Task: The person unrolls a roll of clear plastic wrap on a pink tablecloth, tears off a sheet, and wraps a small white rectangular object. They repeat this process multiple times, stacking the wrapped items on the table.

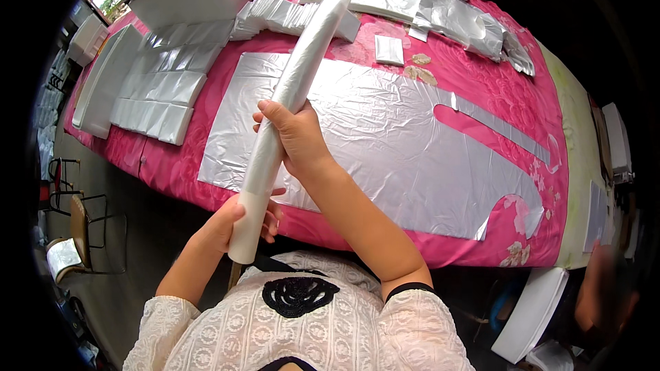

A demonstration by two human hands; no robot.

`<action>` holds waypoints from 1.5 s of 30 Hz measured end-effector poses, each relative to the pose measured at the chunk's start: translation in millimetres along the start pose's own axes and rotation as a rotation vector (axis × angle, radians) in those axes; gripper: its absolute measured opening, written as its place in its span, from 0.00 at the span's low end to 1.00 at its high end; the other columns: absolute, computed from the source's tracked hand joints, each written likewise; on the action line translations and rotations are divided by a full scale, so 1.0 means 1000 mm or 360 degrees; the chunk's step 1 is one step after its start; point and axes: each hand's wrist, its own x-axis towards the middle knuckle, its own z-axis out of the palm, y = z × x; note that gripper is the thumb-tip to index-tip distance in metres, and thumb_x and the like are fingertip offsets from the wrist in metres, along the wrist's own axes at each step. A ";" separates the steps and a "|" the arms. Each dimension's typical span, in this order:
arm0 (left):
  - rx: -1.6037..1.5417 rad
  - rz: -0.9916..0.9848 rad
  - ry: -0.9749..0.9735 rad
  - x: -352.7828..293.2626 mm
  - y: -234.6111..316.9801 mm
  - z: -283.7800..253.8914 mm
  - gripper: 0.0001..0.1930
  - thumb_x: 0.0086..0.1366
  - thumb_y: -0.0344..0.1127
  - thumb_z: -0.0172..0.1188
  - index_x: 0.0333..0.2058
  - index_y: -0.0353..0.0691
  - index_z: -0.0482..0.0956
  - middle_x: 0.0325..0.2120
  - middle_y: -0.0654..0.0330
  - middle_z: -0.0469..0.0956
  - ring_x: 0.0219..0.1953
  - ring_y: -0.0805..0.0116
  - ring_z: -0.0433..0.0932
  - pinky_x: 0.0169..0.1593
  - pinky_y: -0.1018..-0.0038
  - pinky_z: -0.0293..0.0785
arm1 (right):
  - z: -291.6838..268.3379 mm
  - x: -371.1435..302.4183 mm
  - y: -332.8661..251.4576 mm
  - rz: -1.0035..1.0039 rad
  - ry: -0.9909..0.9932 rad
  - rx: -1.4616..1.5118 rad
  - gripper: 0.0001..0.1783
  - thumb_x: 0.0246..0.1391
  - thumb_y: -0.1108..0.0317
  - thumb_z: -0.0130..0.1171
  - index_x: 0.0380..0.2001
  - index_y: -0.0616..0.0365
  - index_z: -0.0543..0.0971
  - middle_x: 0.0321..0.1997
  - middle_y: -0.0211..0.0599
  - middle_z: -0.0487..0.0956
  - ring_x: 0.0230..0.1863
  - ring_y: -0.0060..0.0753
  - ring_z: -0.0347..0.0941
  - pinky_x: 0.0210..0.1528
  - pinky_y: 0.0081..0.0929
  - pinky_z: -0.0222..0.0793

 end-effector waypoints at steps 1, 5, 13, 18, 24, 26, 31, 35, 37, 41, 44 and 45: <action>0.0470 0.0071 0.0234 0.006 -0.004 -0.001 0.39 0.48 0.46 0.65 0.54 0.29 0.60 0.29 0.59 0.73 0.28 0.71 0.75 0.33 0.76 0.74 | -0.004 -0.004 -0.003 -0.0038 0.0116 -0.0186 0.34 0.45 0.65 0.62 0.51 0.66 0.57 0.35 0.38 0.69 0.36 0.27 0.71 0.39 0.27 0.72; 0.0174 -0.0076 -0.0003 0.011 -0.008 0.015 0.32 0.47 0.45 0.68 0.47 0.33 0.67 0.27 0.63 0.72 0.26 0.73 0.74 0.32 0.76 0.72 | -0.012 -0.022 -0.009 -0.0080 0.0076 -0.0133 0.33 0.44 0.67 0.63 0.49 0.66 0.58 0.35 0.38 0.70 0.35 0.28 0.71 0.38 0.27 0.72; 0.0670 0.0276 0.0510 0.044 -0.025 0.012 0.21 0.60 0.46 0.57 0.45 0.37 0.68 0.28 0.64 0.72 0.30 0.76 0.73 0.32 0.79 0.70 | -0.029 -0.032 0.015 -0.0266 0.0253 -0.0545 0.26 0.42 0.68 0.62 0.42 0.65 0.63 0.34 0.38 0.73 0.34 0.26 0.71 0.38 0.26 0.69; 0.0816 0.0147 0.0506 0.038 -0.021 0.021 0.24 0.52 0.34 0.63 0.47 0.37 0.65 0.31 0.63 0.71 0.29 0.77 0.72 0.32 0.78 0.70 | -0.035 -0.032 0.012 -0.0208 0.0229 -0.0515 0.25 0.42 0.68 0.63 0.41 0.65 0.63 0.34 0.38 0.73 0.34 0.26 0.71 0.38 0.26 0.70; 0.0913 0.0143 0.0302 0.035 -0.014 0.021 0.28 0.46 0.32 0.66 0.46 0.36 0.64 0.32 0.62 0.71 0.31 0.76 0.72 0.35 0.76 0.71 | -0.037 -0.028 0.001 -0.0136 0.0291 -0.0264 0.23 0.43 0.70 0.62 0.41 0.65 0.64 0.34 0.39 0.72 0.34 0.26 0.70 0.37 0.26 0.70; 0.0913 -0.0092 0.0327 0.037 -0.015 0.017 0.30 0.43 0.33 0.69 0.44 0.36 0.63 0.30 0.62 0.71 0.28 0.75 0.72 0.33 0.78 0.71 | -0.040 -0.026 0.003 -0.0137 0.0301 -0.0277 0.23 0.43 0.71 0.62 0.41 0.65 0.64 0.34 0.39 0.71 0.34 0.26 0.70 0.38 0.26 0.69; 0.0584 -0.0086 0.0282 0.035 -0.014 0.020 0.30 0.42 0.36 0.71 0.41 0.37 0.64 0.29 0.63 0.70 0.28 0.76 0.72 0.33 0.78 0.70 | -0.041 -0.026 0.008 -0.0171 0.0247 -0.0260 0.24 0.43 0.71 0.62 0.41 0.65 0.62 0.35 0.39 0.70 0.33 0.26 0.70 0.36 0.26 0.71; 0.0510 -0.0049 0.0298 0.036 -0.011 0.029 0.29 0.41 0.37 0.71 0.40 0.36 0.66 0.28 0.63 0.71 0.28 0.76 0.72 0.32 0.78 0.70 | -0.040 -0.029 0.006 -0.0207 0.0192 -0.0262 0.25 0.43 0.70 0.62 0.41 0.65 0.61 0.34 0.38 0.70 0.32 0.26 0.70 0.35 0.26 0.72; 0.0505 -0.0033 0.0263 0.037 -0.010 0.030 0.29 0.41 0.39 0.71 0.40 0.36 0.66 0.27 0.63 0.71 0.27 0.76 0.72 0.31 0.78 0.70 | -0.041 -0.031 0.005 -0.0201 0.0178 -0.0259 0.25 0.43 0.70 0.62 0.41 0.64 0.61 0.34 0.38 0.70 0.32 0.26 0.70 0.35 0.26 0.72; 0.0565 -0.0005 0.0155 0.041 -0.009 0.027 0.30 0.48 0.48 0.67 0.44 0.36 0.66 0.25 0.62 0.72 0.24 0.75 0.72 0.29 0.78 0.71 | -0.044 -0.034 0.004 -0.0129 0.0230 -0.0249 0.24 0.43 0.69 0.63 0.40 0.63 0.63 0.34 0.37 0.70 0.32 0.27 0.71 0.37 0.26 0.73; -0.0053 -0.0192 0.0281 0.043 -0.012 0.026 0.32 0.54 0.56 0.59 0.48 0.35 0.66 0.23 0.62 0.73 0.23 0.75 0.73 0.28 0.78 0.72 | -0.052 -0.033 0.012 -0.0137 0.0272 -0.0229 0.25 0.43 0.70 0.62 0.41 0.64 0.62 0.34 0.38 0.70 0.32 0.27 0.71 0.36 0.27 0.73; 0.0126 -0.0165 0.0325 0.043 -0.016 0.024 0.33 0.55 0.58 0.57 0.49 0.35 0.65 0.23 0.62 0.73 0.23 0.75 0.73 0.27 0.78 0.72 | -0.054 -0.032 0.016 -0.0149 0.0278 -0.0219 0.25 0.43 0.70 0.62 0.42 0.65 0.61 0.35 0.39 0.70 0.32 0.27 0.71 0.35 0.27 0.73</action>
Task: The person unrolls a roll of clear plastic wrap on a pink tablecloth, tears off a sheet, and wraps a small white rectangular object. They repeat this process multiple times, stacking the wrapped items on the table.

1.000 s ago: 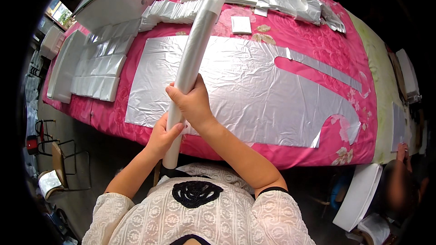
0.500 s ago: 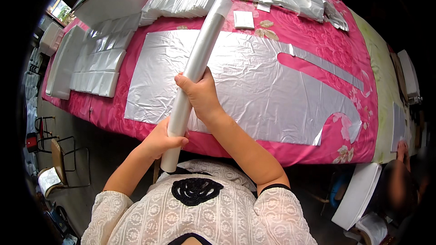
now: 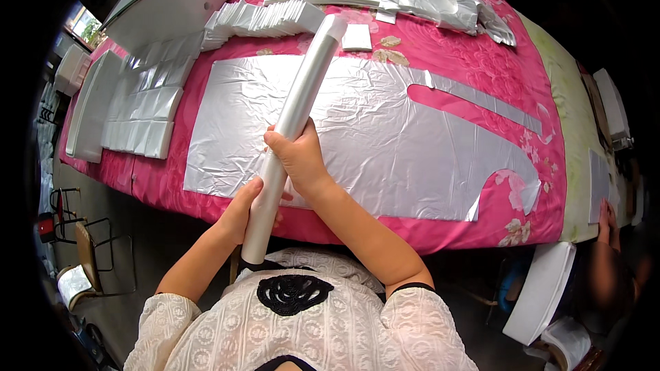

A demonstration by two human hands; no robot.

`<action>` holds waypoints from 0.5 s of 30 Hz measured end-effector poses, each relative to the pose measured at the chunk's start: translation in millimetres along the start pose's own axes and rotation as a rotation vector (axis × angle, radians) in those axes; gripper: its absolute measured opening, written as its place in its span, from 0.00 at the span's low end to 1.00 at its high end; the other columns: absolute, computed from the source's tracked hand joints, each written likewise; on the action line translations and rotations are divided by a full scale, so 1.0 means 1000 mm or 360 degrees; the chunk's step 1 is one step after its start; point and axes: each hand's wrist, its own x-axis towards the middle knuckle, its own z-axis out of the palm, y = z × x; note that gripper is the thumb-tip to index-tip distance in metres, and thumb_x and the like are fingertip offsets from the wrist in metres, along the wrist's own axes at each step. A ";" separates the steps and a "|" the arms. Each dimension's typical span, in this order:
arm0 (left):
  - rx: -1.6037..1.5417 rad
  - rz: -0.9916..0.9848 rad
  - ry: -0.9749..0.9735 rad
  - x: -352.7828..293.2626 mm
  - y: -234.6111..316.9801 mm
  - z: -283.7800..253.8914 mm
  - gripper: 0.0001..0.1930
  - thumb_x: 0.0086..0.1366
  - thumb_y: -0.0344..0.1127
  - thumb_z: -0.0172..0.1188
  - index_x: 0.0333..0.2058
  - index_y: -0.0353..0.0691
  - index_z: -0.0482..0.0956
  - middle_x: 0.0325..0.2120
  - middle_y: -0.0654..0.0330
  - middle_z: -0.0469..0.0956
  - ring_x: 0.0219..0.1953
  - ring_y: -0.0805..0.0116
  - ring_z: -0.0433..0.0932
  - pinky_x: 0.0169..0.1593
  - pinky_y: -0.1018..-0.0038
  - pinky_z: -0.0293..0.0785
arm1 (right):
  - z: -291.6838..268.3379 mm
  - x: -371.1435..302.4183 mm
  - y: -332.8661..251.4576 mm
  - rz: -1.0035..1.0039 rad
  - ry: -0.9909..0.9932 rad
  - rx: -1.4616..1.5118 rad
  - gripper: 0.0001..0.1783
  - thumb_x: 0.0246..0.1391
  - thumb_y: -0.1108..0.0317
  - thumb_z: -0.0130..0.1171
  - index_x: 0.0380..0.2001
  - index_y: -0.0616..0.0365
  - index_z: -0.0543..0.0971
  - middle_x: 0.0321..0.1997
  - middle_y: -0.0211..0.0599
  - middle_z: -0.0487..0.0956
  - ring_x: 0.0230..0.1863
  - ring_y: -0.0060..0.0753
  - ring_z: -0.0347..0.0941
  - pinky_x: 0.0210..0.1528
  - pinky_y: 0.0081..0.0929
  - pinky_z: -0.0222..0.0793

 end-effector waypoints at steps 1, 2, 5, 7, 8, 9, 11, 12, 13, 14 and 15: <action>0.0171 0.0046 0.0049 0.003 -0.007 -0.004 0.35 0.56 0.60 0.54 0.50 0.35 0.65 0.23 0.62 0.73 0.23 0.75 0.73 0.27 0.78 0.72 | 0.000 0.001 0.002 0.0006 0.0001 -0.0006 0.24 0.43 0.71 0.62 0.41 0.65 0.62 0.35 0.39 0.70 0.32 0.27 0.71 0.35 0.26 0.72; 0.0345 0.0090 0.0094 0.004 -0.011 -0.007 0.36 0.57 0.62 0.52 0.51 0.35 0.65 0.23 0.61 0.73 0.23 0.75 0.73 0.27 0.78 0.73 | -0.003 0.004 0.002 0.0000 0.0032 -0.0003 0.24 0.43 0.71 0.62 0.41 0.65 0.62 0.35 0.39 0.70 0.32 0.27 0.71 0.35 0.26 0.72; 0.0336 -0.0109 -0.0193 -0.004 -0.008 -0.023 0.33 0.55 0.61 0.55 0.47 0.37 0.67 0.24 0.60 0.73 0.22 0.75 0.74 0.26 0.78 0.73 | -0.016 0.018 -0.006 -0.0046 0.0187 0.0114 0.24 0.43 0.70 0.63 0.42 0.65 0.63 0.33 0.38 0.72 0.33 0.27 0.72 0.37 0.24 0.70; 0.0271 -0.0234 -0.0318 -0.012 -0.009 -0.030 0.29 0.54 0.58 0.58 0.44 0.40 0.69 0.23 0.60 0.74 0.21 0.74 0.73 0.24 0.78 0.73 | -0.041 0.043 -0.022 -0.0105 0.0319 0.0157 0.24 0.44 0.69 0.63 0.42 0.66 0.65 0.32 0.39 0.74 0.33 0.27 0.73 0.38 0.24 0.70; 0.0217 -0.0279 -0.0367 -0.016 -0.014 -0.035 0.30 0.53 0.58 0.59 0.44 0.40 0.69 0.23 0.60 0.74 0.21 0.74 0.73 0.24 0.78 0.72 | -0.056 0.054 -0.033 -0.0111 0.0378 0.0070 0.23 0.45 0.70 0.63 0.42 0.66 0.65 0.33 0.39 0.74 0.33 0.27 0.72 0.38 0.24 0.70; 0.0167 -0.0324 -0.0421 -0.019 -0.019 -0.042 0.30 0.52 0.58 0.60 0.44 0.40 0.69 0.23 0.60 0.74 0.21 0.74 0.73 0.24 0.78 0.72 | -0.077 0.068 -0.039 -0.0198 0.0325 0.0021 0.23 0.46 0.70 0.61 0.44 0.65 0.65 0.34 0.40 0.74 0.34 0.27 0.72 0.39 0.24 0.69; 0.0067 -0.0407 -0.0411 -0.028 -0.030 -0.051 0.32 0.50 0.58 0.63 0.45 0.39 0.68 0.22 0.60 0.73 0.20 0.74 0.73 0.23 0.79 0.71 | -0.099 0.083 -0.054 -0.0416 0.0474 -0.0032 0.23 0.49 0.67 0.60 0.46 0.63 0.66 0.38 0.35 0.73 0.35 0.23 0.70 0.37 0.19 0.67; 0.0065 -0.0407 -0.0404 -0.032 -0.033 -0.054 0.33 0.50 0.58 0.62 0.45 0.38 0.68 0.21 0.60 0.72 0.19 0.74 0.72 0.23 0.78 0.70 | -0.112 0.083 -0.062 -0.0407 0.0644 -0.0427 0.19 0.50 0.63 0.58 0.43 0.63 0.70 0.35 0.31 0.74 0.32 0.18 0.68 0.34 0.15 0.65; 0.0055 -0.0407 -0.0399 -0.035 -0.037 -0.058 0.34 0.50 0.59 0.62 0.46 0.37 0.68 0.20 0.60 0.72 0.18 0.73 0.71 0.22 0.78 0.69 | -0.123 0.082 -0.071 -0.0343 0.0579 -0.0638 0.18 0.51 0.61 0.58 0.40 0.62 0.72 0.32 0.29 0.74 0.29 0.17 0.66 0.32 0.15 0.64; 0.0049 -0.0414 -0.0398 -0.037 -0.039 -0.059 0.35 0.49 0.59 0.62 0.47 0.36 0.68 0.19 0.59 0.71 0.17 0.73 0.70 0.21 0.78 0.68 | -0.130 0.079 -0.076 -0.0277 0.0521 -0.0844 0.17 0.51 0.60 0.57 0.38 0.61 0.74 0.30 0.27 0.74 0.27 0.15 0.65 0.31 0.14 0.63; 0.0048 -0.0432 -0.0406 -0.037 -0.039 -0.059 0.35 0.49 0.59 0.62 0.47 0.36 0.68 0.19 0.59 0.71 0.17 0.73 0.70 0.21 0.78 0.68 | -0.131 0.077 -0.076 -0.0244 0.0510 -0.0916 0.14 0.51 0.59 0.58 0.32 0.60 0.77 0.26 0.24 0.74 0.24 0.14 0.63 0.29 0.14 0.63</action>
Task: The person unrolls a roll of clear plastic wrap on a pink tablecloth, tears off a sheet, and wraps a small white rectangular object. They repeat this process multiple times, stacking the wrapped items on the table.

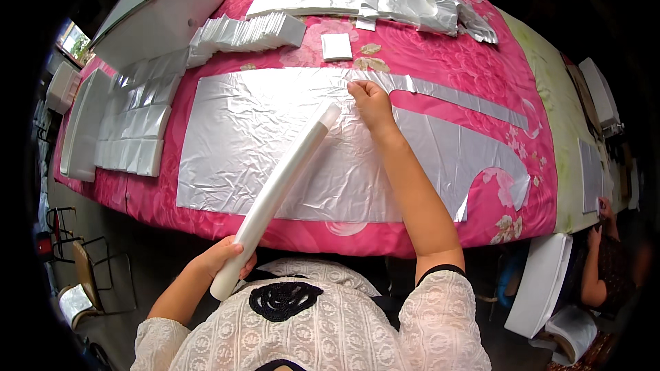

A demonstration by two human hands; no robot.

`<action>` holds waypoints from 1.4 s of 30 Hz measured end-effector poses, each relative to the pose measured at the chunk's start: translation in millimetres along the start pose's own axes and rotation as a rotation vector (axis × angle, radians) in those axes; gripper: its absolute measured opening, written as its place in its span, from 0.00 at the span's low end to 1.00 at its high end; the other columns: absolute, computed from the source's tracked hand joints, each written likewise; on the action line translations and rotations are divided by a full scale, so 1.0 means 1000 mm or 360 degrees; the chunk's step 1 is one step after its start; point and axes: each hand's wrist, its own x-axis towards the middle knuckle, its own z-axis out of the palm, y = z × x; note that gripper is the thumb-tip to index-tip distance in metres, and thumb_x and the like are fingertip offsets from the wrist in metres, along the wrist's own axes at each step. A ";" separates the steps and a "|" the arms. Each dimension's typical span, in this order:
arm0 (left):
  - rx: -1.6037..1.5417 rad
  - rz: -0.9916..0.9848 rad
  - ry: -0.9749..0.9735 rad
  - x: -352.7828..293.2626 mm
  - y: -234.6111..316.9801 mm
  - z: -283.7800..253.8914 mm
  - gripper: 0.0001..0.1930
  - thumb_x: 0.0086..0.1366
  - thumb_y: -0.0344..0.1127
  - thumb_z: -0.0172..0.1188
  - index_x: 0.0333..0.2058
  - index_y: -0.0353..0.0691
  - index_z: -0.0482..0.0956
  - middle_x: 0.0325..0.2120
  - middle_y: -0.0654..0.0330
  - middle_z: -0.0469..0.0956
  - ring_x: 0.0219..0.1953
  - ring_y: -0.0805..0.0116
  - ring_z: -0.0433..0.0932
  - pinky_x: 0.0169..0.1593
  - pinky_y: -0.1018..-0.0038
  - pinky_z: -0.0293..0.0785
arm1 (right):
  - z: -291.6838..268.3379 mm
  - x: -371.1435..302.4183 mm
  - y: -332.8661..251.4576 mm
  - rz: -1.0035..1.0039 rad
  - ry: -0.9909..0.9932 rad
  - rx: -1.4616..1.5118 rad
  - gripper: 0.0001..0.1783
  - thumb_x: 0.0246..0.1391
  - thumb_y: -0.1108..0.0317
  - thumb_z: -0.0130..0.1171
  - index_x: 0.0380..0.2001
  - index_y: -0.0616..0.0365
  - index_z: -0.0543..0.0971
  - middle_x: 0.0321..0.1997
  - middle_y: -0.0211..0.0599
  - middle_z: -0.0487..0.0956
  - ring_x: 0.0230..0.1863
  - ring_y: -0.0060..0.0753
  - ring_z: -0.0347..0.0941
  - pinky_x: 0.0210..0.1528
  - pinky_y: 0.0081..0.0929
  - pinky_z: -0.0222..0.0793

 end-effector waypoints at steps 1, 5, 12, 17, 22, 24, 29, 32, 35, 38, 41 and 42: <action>-0.0002 -0.0017 -0.0006 -0.001 0.000 0.000 0.35 0.49 0.58 0.62 0.47 0.36 0.68 0.19 0.59 0.71 0.17 0.73 0.70 0.21 0.78 0.68 | 0.000 -0.003 -0.003 0.0080 -0.0131 -0.0059 0.14 0.51 0.58 0.58 0.32 0.59 0.77 0.26 0.24 0.74 0.23 0.14 0.63 0.28 0.14 0.63; -0.0016 -0.0077 -0.0006 -0.003 0.001 0.003 0.37 0.49 0.58 0.63 0.49 0.35 0.67 0.18 0.60 0.71 0.17 0.74 0.70 0.22 0.78 0.68 | -0.002 -0.012 -0.018 0.0403 -0.0677 -0.0325 0.13 0.50 0.57 0.60 0.28 0.55 0.78 0.23 0.23 0.74 0.20 0.13 0.62 0.25 0.14 0.62; 0.0097 -0.0108 -0.0063 -0.003 0.006 0.004 0.35 0.50 0.54 0.63 0.51 0.35 0.67 0.20 0.62 0.71 0.19 0.76 0.71 0.25 0.81 0.68 | -0.009 -0.010 -0.013 0.0282 -0.0929 -0.0358 0.09 0.50 0.63 0.61 0.26 0.59 0.78 0.22 0.24 0.74 0.22 0.13 0.65 0.25 0.13 0.62; 0.0082 -0.0279 -0.0062 -0.026 -0.004 -0.013 0.37 0.46 0.51 0.65 0.50 0.32 0.66 0.18 0.60 0.71 0.19 0.74 0.71 0.25 0.77 0.69 | -0.077 0.033 0.001 0.0023 -0.0251 -0.0601 0.11 0.50 0.65 0.60 0.29 0.63 0.78 0.23 0.28 0.76 0.24 0.17 0.69 0.27 0.18 0.65; 0.0339 -0.0520 -0.0169 -0.058 -0.001 -0.048 0.29 0.49 0.38 0.67 0.49 0.34 0.68 0.38 0.52 0.77 0.39 0.68 0.77 0.42 0.74 0.73 | -0.162 0.049 -0.006 -0.0445 0.0236 -0.1211 0.12 0.50 0.65 0.57 0.30 0.65 0.79 0.24 0.35 0.79 0.25 0.21 0.72 0.30 0.21 0.67; 0.0593 -0.0471 -0.0293 -0.053 0.011 -0.050 0.28 0.51 0.36 0.66 0.49 0.34 0.68 0.38 0.55 0.77 0.41 0.69 0.76 0.44 0.74 0.72 | -0.165 0.050 -0.004 -0.0453 0.0185 -0.1095 0.11 0.50 0.66 0.57 0.31 0.63 0.79 0.25 0.35 0.79 0.25 0.21 0.72 0.30 0.21 0.66; 0.1832 -0.0011 -0.0165 -0.011 0.094 0.003 0.27 0.46 0.34 0.68 0.47 0.36 0.71 0.38 0.57 0.77 0.40 0.64 0.77 0.45 0.71 0.71 | -0.100 0.042 0.002 -0.0513 -0.0115 -0.0908 0.11 0.49 0.66 0.58 0.31 0.64 0.79 0.24 0.35 0.79 0.24 0.21 0.70 0.29 0.21 0.65; 0.2457 0.0074 0.0031 0.032 0.129 0.040 0.27 0.43 0.32 0.67 0.46 0.38 0.73 0.38 0.54 0.77 0.40 0.57 0.76 0.44 0.66 0.71 | -0.062 0.034 -0.002 -0.0331 -0.0340 -0.0917 0.11 0.49 0.66 0.58 0.31 0.65 0.79 0.23 0.35 0.78 0.24 0.21 0.69 0.28 0.22 0.64; 0.2824 0.0712 0.0284 0.057 0.128 0.048 0.25 0.46 0.36 0.65 0.44 0.37 0.73 0.40 0.54 0.75 0.43 0.56 0.74 0.46 0.64 0.71 | -0.030 0.028 -0.015 -0.0360 -0.0506 -0.1006 0.11 0.49 0.66 0.58 0.31 0.65 0.79 0.23 0.36 0.77 0.24 0.23 0.69 0.29 0.23 0.64; 0.2836 0.1538 0.0220 0.087 0.103 0.044 0.26 0.47 0.39 0.65 0.45 0.35 0.71 0.45 0.52 0.72 0.46 0.56 0.72 0.48 0.64 0.70 | -0.021 0.032 -0.016 -0.0327 -0.0596 -0.1079 0.11 0.49 0.67 0.57 0.30 0.65 0.79 0.24 0.38 0.78 0.25 0.25 0.70 0.31 0.24 0.65; 0.2827 0.1713 -0.0136 0.100 0.072 0.054 0.31 0.51 0.46 0.62 0.49 0.31 0.67 0.49 0.48 0.68 0.53 0.53 0.67 0.55 0.63 0.64 | -0.018 0.035 -0.010 -0.0409 -0.0640 -0.1031 0.09 0.50 0.67 0.57 0.27 0.63 0.79 0.20 0.28 0.74 0.24 0.17 0.65 0.28 0.20 0.62; 0.2841 0.1666 -0.0279 0.101 0.064 0.056 0.33 0.53 0.49 0.59 0.50 0.29 0.65 0.51 0.46 0.66 0.55 0.52 0.65 0.58 0.62 0.61 | -0.017 0.037 -0.011 -0.0382 -0.0667 -0.1066 0.10 0.50 0.66 0.58 0.28 0.63 0.79 0.22 0.32 0.75 0.25 0.20 0.67 0.30 0.22 0.64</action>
